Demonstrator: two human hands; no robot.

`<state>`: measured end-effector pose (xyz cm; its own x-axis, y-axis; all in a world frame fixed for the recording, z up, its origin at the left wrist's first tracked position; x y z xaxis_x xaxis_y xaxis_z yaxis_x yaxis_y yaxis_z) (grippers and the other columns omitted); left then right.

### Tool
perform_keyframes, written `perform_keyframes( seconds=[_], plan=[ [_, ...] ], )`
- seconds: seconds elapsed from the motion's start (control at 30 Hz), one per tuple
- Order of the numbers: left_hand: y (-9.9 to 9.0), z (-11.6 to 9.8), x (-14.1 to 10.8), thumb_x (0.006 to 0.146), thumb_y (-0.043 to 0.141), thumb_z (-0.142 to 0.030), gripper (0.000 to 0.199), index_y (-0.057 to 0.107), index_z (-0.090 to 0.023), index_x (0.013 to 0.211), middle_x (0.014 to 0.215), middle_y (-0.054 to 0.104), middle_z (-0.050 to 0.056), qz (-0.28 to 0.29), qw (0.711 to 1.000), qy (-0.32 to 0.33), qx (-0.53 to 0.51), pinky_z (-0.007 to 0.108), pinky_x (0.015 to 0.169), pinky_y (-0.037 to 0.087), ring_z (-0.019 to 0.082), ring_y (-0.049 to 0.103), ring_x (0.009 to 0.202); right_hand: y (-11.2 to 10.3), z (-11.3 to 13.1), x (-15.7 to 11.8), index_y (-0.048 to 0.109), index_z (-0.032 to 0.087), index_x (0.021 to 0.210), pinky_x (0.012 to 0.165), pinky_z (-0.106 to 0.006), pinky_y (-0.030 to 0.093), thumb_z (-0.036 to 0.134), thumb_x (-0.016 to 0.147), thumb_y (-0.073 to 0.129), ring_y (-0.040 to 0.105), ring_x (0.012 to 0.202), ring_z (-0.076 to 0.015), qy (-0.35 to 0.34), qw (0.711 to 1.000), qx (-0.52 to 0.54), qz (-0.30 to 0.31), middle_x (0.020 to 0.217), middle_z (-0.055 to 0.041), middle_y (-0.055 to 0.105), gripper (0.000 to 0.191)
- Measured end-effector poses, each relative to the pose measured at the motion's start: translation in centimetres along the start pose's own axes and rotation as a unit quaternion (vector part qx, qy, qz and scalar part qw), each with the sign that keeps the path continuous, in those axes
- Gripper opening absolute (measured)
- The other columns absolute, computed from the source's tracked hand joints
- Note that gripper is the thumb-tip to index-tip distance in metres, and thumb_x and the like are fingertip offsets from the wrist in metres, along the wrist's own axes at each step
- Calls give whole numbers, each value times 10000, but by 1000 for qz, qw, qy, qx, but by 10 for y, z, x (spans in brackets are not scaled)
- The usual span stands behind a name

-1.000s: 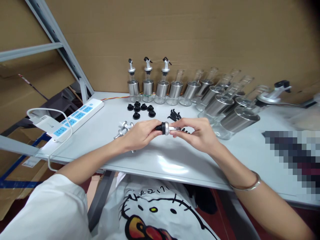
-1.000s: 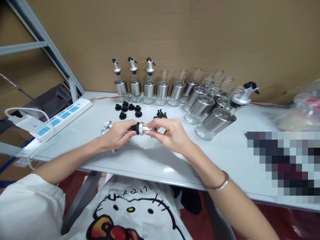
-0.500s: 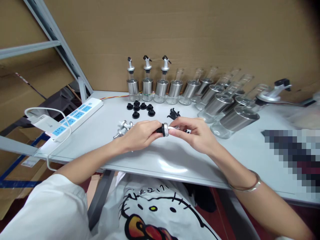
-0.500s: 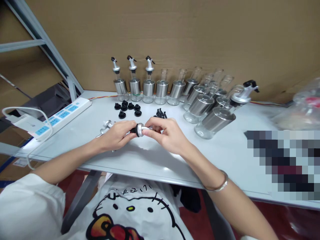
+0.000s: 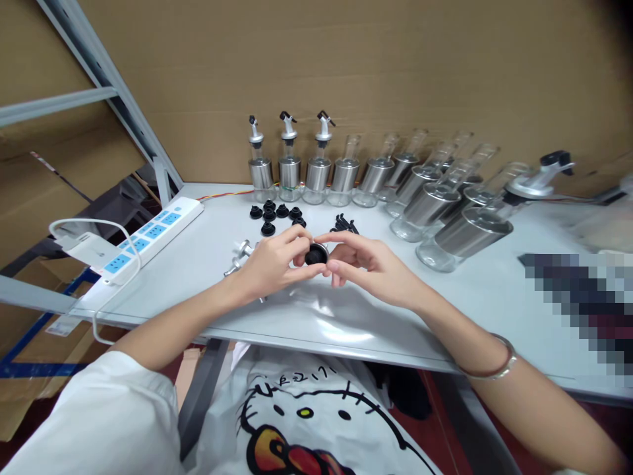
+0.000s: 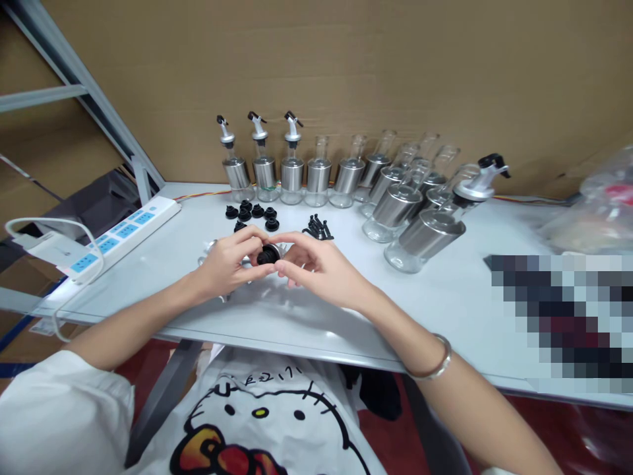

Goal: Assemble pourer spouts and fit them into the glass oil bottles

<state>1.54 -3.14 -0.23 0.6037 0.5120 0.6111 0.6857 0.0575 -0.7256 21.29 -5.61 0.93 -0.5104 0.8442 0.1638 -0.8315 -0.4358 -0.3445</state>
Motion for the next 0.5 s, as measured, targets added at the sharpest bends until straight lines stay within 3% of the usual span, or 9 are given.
perform_keyframes(
  seconds=[0.2,0.37,0.5],
  plan=[
    [-6,-4,3,975,368,-388,337,509,-184,747,820,567,35,50,987,-61,-142,287,695,449,156,547,768,-4,-5,2,591,166,1130,651,-305,563,396,863,625,673,681,-161,2,996,77,-41,723,-25,689,354],
    [-6,-7,6,916,485,-357,270,523,-183,713,814,562,26,56,973,-118,-191,267,657,442,142,542,741,-5,-7,2,577,175,1119,676,-323,558,430,849,648,678,692,-170,-2,996,79,-37,715,-20,693,378],
    [-5,-8,6,886,518,-365,278,459,-185,683,757,526,3,74,943,-169,-278,252,609,441,116,538,656,-3,-5,1,578,171,1122,691,-312,540,395,864,621,675,715,-167,-4,998,51,-34,726,-19,681,344]
  ],
)
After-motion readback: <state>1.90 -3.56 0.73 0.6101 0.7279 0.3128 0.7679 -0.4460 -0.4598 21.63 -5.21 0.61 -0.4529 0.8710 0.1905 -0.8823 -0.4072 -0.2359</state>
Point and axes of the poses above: each hand's wrist, its own x-axis towards the middle knuckle, its own y-axis out of the palm, z = x × y, the point moved 1 cm from there along x, towards the middle knuckle
